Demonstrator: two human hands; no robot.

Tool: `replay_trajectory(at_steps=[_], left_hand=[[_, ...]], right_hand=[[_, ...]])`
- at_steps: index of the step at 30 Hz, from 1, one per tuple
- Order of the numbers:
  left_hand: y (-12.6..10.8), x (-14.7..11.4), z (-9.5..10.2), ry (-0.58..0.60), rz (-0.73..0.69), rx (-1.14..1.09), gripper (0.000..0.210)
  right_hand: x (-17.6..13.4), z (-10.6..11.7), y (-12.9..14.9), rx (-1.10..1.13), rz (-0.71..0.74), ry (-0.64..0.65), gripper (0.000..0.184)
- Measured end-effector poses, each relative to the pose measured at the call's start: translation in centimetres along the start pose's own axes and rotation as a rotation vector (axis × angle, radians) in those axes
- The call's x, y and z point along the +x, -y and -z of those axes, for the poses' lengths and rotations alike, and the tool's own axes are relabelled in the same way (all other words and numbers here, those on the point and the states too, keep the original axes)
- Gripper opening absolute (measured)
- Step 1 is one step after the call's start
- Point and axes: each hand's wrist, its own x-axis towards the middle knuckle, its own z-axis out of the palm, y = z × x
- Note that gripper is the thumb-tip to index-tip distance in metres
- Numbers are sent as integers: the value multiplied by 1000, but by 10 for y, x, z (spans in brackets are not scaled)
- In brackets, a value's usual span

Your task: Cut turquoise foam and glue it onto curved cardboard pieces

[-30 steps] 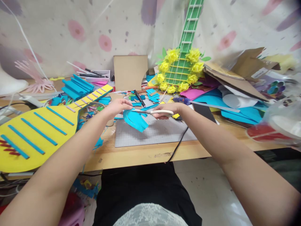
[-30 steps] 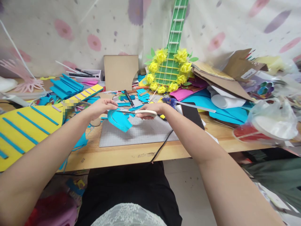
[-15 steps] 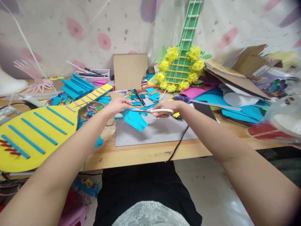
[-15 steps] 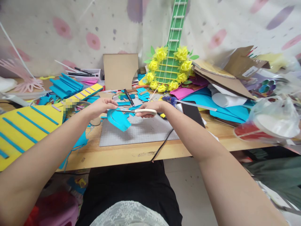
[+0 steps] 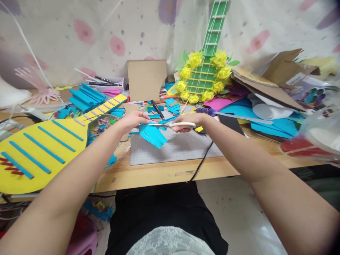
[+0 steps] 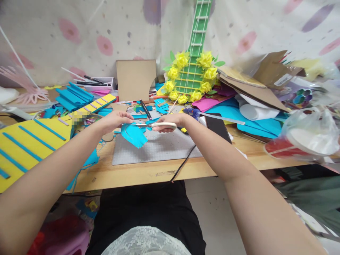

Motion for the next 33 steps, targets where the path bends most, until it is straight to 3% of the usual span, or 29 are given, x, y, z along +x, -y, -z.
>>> replay_trajectory(at_steps=[5, 15, 33], left_hand=[[-6, -4, -1, -5, 14, 9, 23], [-5, 1, -2, -26, 52, -11, 28], [-5, 1, -2, -15, 62, -35, 21]], right_hand=[[3, -1, -1, 12, 51, 11, 54], [3, -1, -4, 133, -35, -15, 49], [3, 0, 0, 33, 26, -42, 50]])
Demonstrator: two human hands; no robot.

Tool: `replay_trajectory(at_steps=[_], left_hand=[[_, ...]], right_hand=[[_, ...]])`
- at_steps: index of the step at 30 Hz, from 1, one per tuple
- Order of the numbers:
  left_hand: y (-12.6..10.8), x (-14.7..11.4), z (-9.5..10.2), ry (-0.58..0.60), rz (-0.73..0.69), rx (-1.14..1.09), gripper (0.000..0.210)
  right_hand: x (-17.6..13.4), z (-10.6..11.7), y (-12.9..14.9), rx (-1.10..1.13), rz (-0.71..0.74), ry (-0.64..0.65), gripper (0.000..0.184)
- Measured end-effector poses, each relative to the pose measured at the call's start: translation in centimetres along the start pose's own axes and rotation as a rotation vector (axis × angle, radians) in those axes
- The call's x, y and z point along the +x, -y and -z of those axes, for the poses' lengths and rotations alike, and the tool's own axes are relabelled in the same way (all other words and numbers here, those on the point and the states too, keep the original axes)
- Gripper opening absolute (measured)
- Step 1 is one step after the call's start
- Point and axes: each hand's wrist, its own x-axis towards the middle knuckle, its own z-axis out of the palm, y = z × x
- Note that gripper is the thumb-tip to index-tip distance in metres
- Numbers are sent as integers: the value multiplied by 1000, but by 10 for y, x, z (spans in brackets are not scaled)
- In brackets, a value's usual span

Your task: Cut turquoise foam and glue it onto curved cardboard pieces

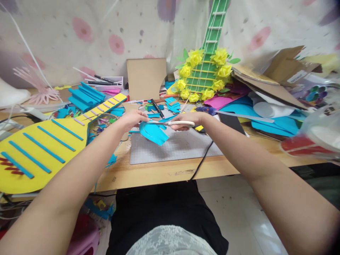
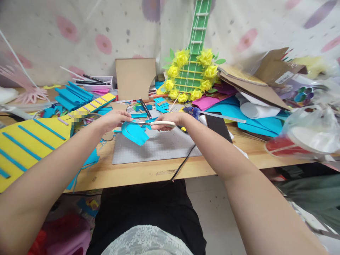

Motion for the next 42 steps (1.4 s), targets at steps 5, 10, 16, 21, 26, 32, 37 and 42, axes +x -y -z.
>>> replay_trajectory(at_steps=[5, 10, 16, 21, 26, 32, 37, 42], left_hand=[[1, 0, 0, 16, 19, -19, 23], [-1, -3, -2, -12, 23, 4, 27], [-3, -6, -4, -64, 21, 20, 27], [-1, -3, -3, -27, 1, -1, 35], [-1, -2, -3, -24, -7, 13, 34], [-3, -2, -3, -40, -13, 0, 36], [-4, -3, -3, -59, -15, 5, 38], [-5, -5, -4, -74, -15, 11, 36]], right_hand=[[2, 3, -2, -15, -3, 13, 50], [3, 2, -2, 66, -43, 1, 50], [1, 0, 2, 87, -99, -18, 51], [2, 2, -1, 60, -51, -18, 51], [1, 2, 1, -7, -50, -26, 52], [-2, 1, 6, 5, -50, -7, 53], [-2, 2, 6, -10, -33, 6, 53], [-1, 1, 5, 39, -69, -16, 53]])
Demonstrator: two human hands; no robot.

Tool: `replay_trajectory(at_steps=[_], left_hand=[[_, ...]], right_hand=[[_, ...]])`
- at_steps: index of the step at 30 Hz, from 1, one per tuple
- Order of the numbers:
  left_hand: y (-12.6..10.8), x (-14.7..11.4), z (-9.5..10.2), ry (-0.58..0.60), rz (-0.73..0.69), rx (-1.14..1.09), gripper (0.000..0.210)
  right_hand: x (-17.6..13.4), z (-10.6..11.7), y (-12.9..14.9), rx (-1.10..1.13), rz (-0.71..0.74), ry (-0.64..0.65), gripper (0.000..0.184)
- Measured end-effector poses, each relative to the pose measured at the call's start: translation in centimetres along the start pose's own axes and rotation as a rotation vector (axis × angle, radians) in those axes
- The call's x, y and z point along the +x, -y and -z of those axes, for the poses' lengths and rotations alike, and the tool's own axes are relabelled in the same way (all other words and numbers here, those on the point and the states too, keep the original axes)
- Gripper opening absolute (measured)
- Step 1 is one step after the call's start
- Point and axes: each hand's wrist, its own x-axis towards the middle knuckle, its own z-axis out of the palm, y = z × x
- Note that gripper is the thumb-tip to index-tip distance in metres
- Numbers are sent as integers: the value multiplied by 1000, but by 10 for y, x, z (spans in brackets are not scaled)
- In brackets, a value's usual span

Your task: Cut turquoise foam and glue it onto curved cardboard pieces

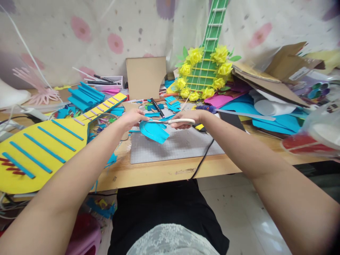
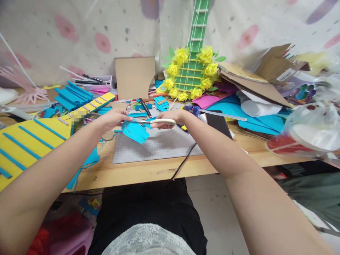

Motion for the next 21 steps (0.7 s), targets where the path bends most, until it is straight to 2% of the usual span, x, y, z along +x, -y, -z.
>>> replay_trajectory(at_steps=[8, 13, 21], left_hand=[[-3, -4, -1, 40, 47, 23, 34], [-2, -5, 0, 29, 9, 27, 35], [4, 3, 4, 91, 11, 8, 36]], right_hand=[[2, 2, -5, 22, -1, 11, 50], [3, 2, -7, 27, -13, -2, 51], [2, 1, -6, 8, 15, 4, 49]])
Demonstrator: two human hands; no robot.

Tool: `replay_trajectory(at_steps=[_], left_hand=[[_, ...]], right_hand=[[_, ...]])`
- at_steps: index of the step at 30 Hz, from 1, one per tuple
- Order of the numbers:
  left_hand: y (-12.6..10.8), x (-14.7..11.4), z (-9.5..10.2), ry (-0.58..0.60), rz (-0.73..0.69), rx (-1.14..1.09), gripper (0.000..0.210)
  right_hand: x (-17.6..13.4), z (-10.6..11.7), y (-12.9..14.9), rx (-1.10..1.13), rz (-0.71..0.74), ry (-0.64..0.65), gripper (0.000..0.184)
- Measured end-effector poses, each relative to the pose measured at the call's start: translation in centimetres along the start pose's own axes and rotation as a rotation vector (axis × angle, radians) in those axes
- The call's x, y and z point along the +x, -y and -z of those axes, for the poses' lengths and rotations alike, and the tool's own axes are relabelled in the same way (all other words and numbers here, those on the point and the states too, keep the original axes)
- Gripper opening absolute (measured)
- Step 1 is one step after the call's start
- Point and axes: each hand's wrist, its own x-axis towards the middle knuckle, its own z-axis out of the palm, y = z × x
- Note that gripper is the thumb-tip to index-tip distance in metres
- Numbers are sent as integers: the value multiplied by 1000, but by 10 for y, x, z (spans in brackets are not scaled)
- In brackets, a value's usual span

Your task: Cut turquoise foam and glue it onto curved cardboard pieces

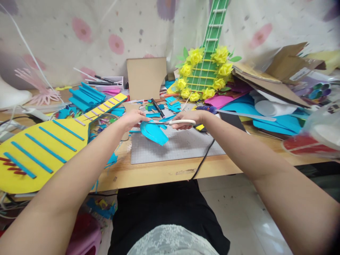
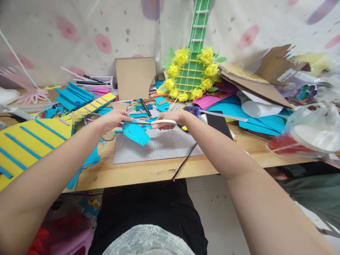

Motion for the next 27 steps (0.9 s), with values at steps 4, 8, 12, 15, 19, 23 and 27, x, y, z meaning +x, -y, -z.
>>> replay_trajectory(at_steps=[4, 8, 12, 15, 19, 23, 27], left_hand=[[0, -1, 0, 2, 4, 3, 34], [-1, -4, 0, 19, 12, -23, 34], [-1, -4, 0, 33, 25, -53, 37], [0, -3, 1, 37, 31, -69, 36], [-1, -4, 2, 39, 23, -60, 32], [-3, -5, 2, 39, 34, -46, 32], [-3, -5, 2, 50, 24, -39, 31]], right_hand=[[-1, 0, 2, -7, -11, -13, 49], [-2, 0, 3, -7, 0, 6, 49], [-2, -1, 5, 7, -1, 20, 49], [-4, -1, 7, -18, 4, 13, 50], [-6, -1, 10, -73, 3, -1, 50], [-6, -1, 10, -90, -7, -14, 51], [-4, -1, 8, -90, -11, -14, 51]])
